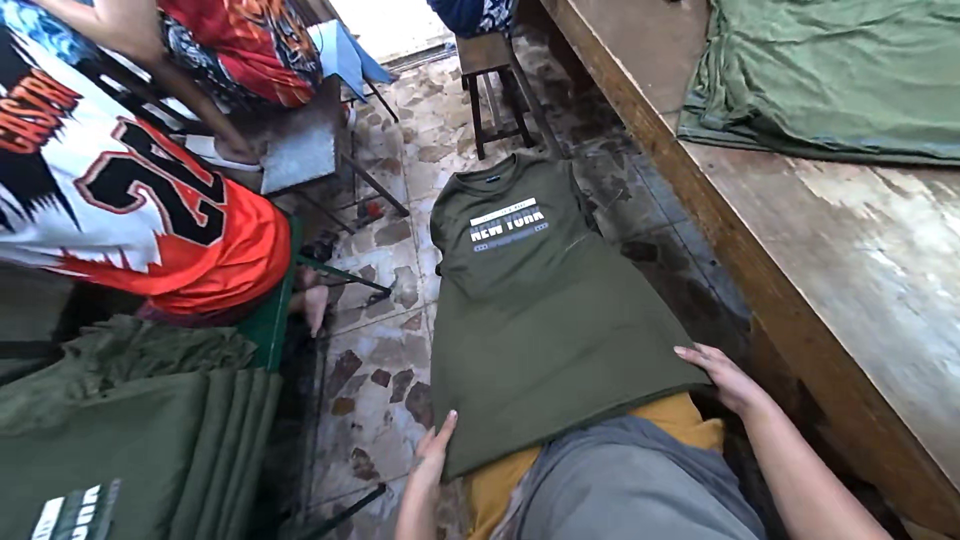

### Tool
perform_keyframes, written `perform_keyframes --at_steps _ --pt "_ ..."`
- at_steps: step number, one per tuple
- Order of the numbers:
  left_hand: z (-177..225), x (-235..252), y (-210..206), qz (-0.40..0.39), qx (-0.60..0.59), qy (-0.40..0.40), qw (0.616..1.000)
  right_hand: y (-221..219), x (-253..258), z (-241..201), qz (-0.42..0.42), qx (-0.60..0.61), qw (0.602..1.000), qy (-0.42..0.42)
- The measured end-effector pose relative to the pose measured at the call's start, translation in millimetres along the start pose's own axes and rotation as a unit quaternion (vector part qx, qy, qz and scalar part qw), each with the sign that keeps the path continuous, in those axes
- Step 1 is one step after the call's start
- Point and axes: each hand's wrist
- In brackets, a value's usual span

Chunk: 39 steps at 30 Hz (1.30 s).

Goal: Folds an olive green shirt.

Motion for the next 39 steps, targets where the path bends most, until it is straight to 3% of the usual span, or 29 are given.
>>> perform_keyframes --at_steps 4,8,12,14,16,18,19,21,23,25,27,30,34,39 --pt "2 -7 9 -0.018 -0.08 0.0 0.997 0 -14 -3 -0.009 0.058 0.995 0.086" --pt "1 -8 15 0.016 -0.098 -0.051 0.994 -1 -10 -3 0.049 0.056 0.983 0.165" --pt "28 -28 23 0.059 0.005 -0.26 0.964 -1 -13 -28 0.019 -0.008 0.97 0.241" --pt "48 -56 27 0.053 0.122 -0.409 0.903 -7 -31 -54 -0.004 -0.108 0.931 0.349" --pt "65 -80 27 0.027 0.245 -0.544 0.802 -26 -59 -80 -0.043 -0.211 0.86 0.463" --pt "80 -98 17 -0.018 0.31 -0.609 0.73 -55 -85 -96 -0.086 -0.249 0.79 0.553" --pt "87 -105 8 -0.048 0.331 -0.613 0.716 -72 -95 -98 -0.106 -0.25 0.769 0.58" --pt "99 -114 -19 -0.108 0.364 -0.572 0.727 -108 -105 -93 -0.152 -0.237 0.749 0.6" --pt "101 -111 -49 -0.168 0.354 -0.48 0.785 -139 -105 -82 -0.229 -0.234 0.749 0.575" --pt "86 -102 -66 -0.208 0.236 -0.348 0.883 -160 -93 -69 -0.268 -0.23 0.753 0.555" --pt "70 -86 -78 -0.202 0.099 -0.306 0.925 -165 -78 -64 -0.293 -0.213 0.769 0.527" --pt "48 -67 -91 -0.215 -0.03 -0.36 0.907 -166 -63 -48 -0.245 -0.156 0.798 0.529" --pt "50 -59 -94 -0.231 -0.036 -0.38 0.895 -163 -55 -39 -0.204 -0.086 0.833 0.507" --pt "53 -54 -93 -0.26 -0.024 -0.357 0.897 -156 -53 -39 -0.244 -0.048 0.852 0.461"
Point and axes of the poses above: each hand's wrist, its own x-axis towards the middle knuckle, its own y-axis out of the back of the hand, z = x × y, and after that the axes turned 2 degrees about x, right-handed
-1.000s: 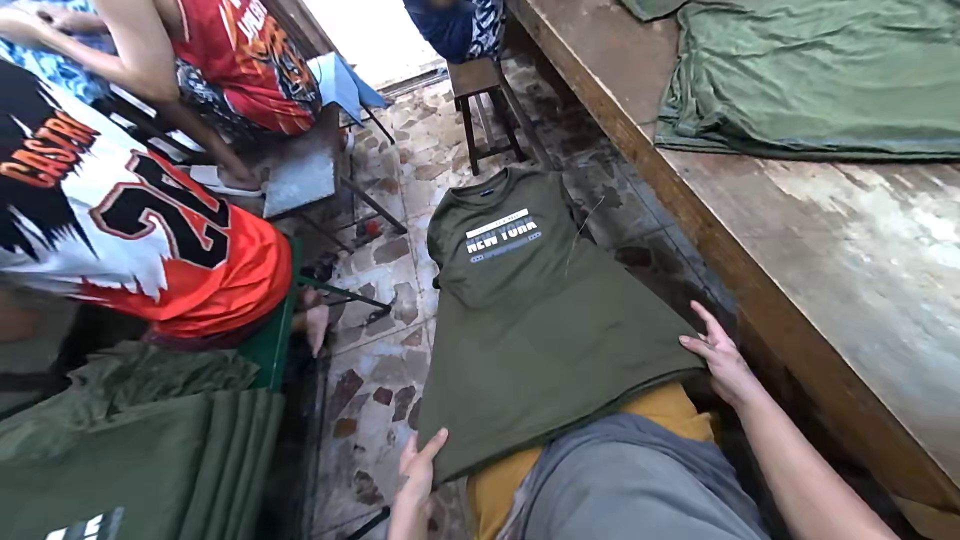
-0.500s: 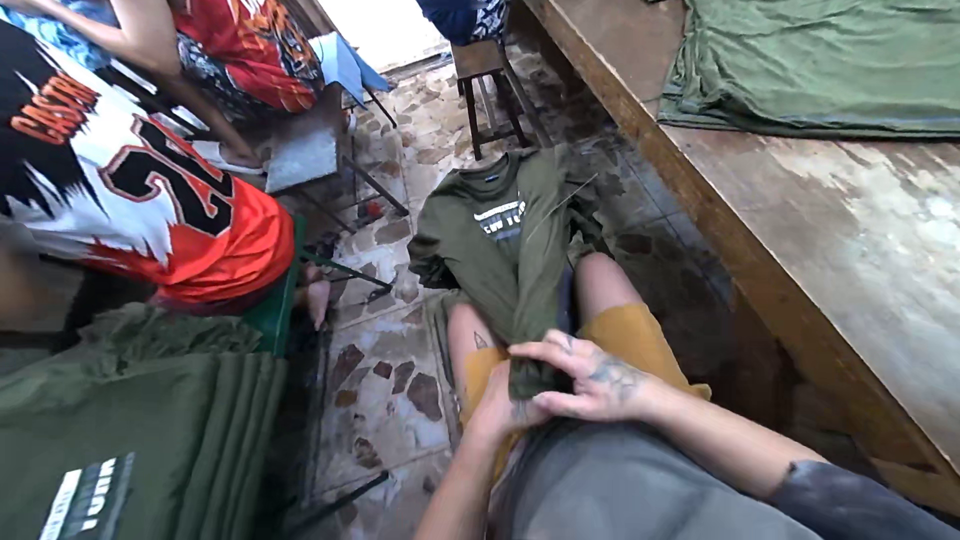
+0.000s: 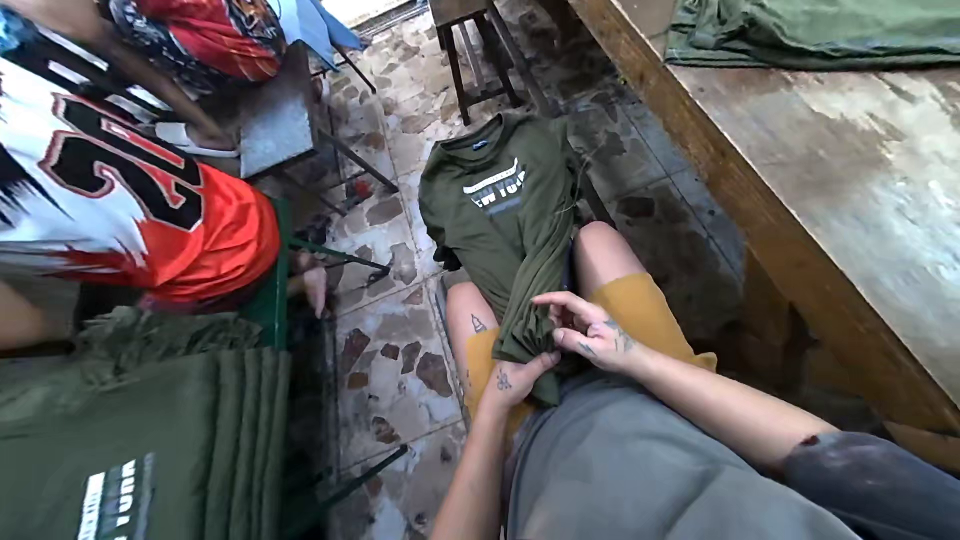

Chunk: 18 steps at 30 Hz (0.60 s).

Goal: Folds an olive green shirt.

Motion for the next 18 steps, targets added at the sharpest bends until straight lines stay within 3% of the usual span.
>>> perform_keyframes --at_steps 5,13,18 --pt "3 3 -1 -0.007 -0.005 0.007 1.0 -1 -3 4 0.027 -0.065 0.997 0.031" --pt "13 3 -2 -0.02 0.051 0.032 0.998 -5 0 -8 0.032 -0.145 0.989 0.007" --pt "30 10 -4 -0.013 0.08 0.084 0.993 0 2 -1 0.013 -0.135 0.991 0.019"
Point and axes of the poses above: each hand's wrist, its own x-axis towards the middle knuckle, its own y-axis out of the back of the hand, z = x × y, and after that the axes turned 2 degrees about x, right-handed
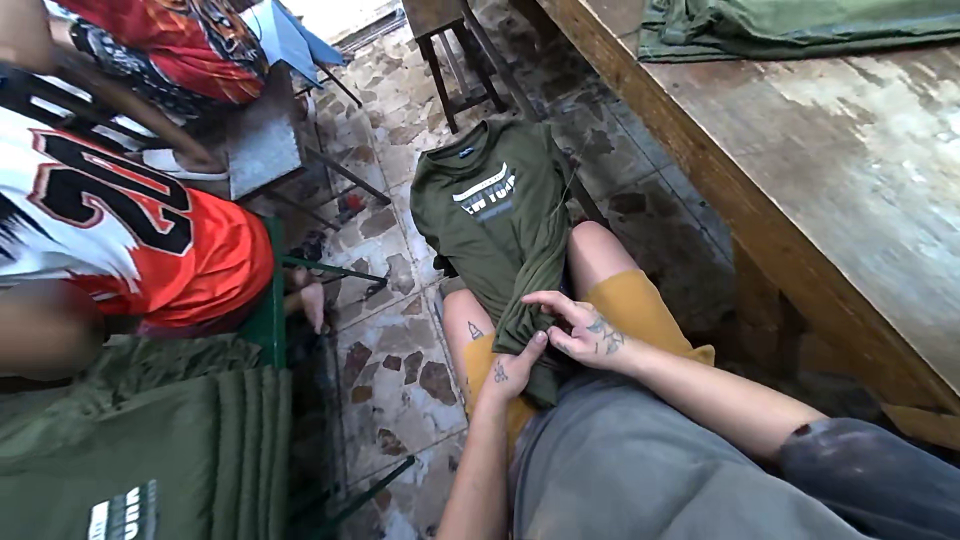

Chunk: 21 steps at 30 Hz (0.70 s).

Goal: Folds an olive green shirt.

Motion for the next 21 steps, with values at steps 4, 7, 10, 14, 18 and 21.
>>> perform_keyframes --at_steps 4,7,10,14,18,21 --pt "7 2 -1 0.01 -0.022 0.028 0.999 8 -4 7 0.025 0.046 0.998 -0.047" --pt "8 1 0 0.022 -0.029 0.031 0.999 31 -19 2 0.104 0.084 0.986 -0.1" --pt "2 3 -2 0.023 -0.049 0.014 0.998 63 -37 9 0.19 0.138 0.955 -0.181" --pt "5 2 -2 0.013 -0.036 0.017 0.999 72 -41 15 0.277 0.17 0.919 -0.221" --pt "7 4 -2 -0.015 0.007 0.01 1.0 34 -17 -3 0.145 0.06 0.974 -0.162" --pt "8 3 -1 -0.021 0.017 0.011 1.0 12 1 -4 0.052 0.006 0.991 -0.12"
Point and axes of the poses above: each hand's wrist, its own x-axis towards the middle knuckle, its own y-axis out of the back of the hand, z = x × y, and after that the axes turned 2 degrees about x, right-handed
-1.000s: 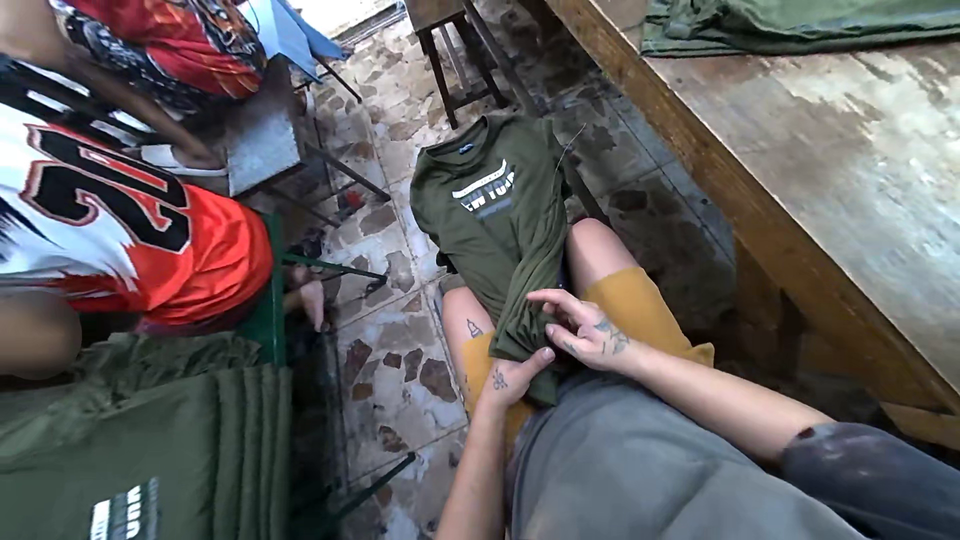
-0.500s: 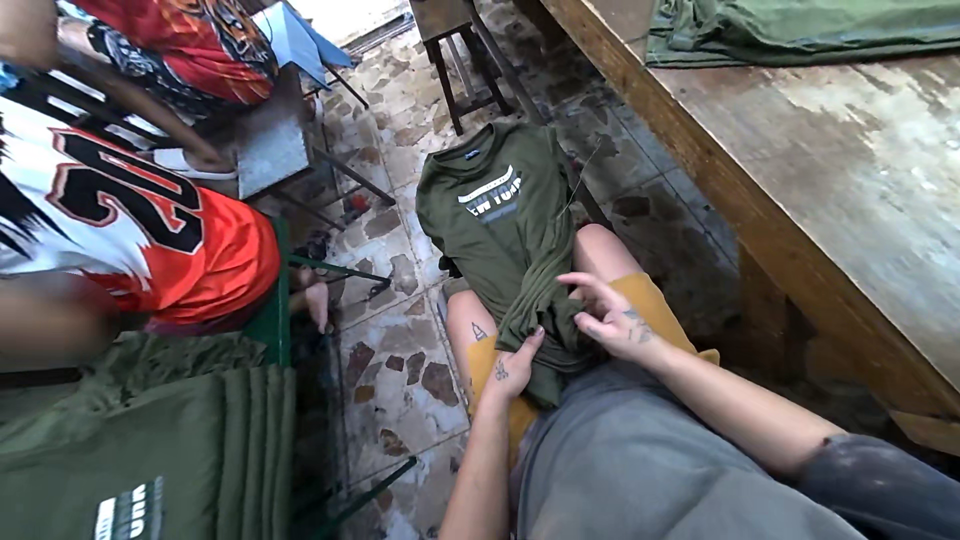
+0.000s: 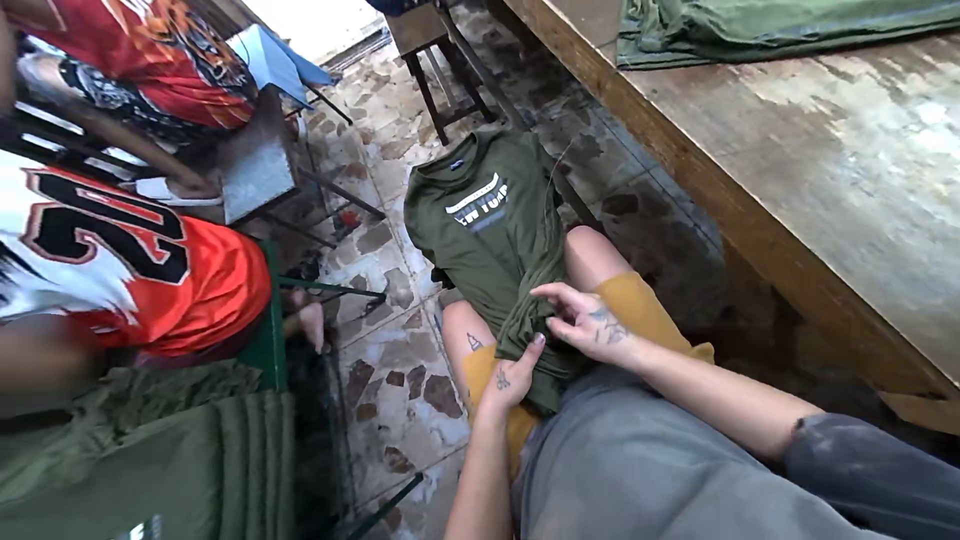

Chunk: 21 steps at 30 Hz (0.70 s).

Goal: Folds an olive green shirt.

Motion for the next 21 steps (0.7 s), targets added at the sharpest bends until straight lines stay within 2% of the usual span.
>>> perform_keyframes --at_steps 3,6,12,16,18,20,21 --pt "-1 -2 3 0.003 0.0 0.01 1.0 -2 8 -3 -0.04 0.013 0.999 -0.027" --pt "-2 -3 1 -0.001 0.004 0.009 1.0 -6 9 -2 -0.018 -0.004 0.999 -0.04" --pt "3 -1 4 -0.029 0.074 0.032 0.996 -3 16 -4 -0.069 -0.111 0.991 0.004" --pt "3 2 6 -0.048 0.108 0.035 0.992 -3 23 -9 -0.125 -0.161 0.979 -0.011" --pt "4 2 5 -0.041 0.094 0.037 0.994 -1 19 -1 -0.072 -0.137 0.987 0.047" --pt "5 1 4 -0.018 0.075 0.048 0.996 6 9 12 0.01 -0.066 0.99 0.126" --pt "5 0 5 -0.012 0.066 0.048 0.997 13 4 13 0.024 -0.034 0.988 0.146"
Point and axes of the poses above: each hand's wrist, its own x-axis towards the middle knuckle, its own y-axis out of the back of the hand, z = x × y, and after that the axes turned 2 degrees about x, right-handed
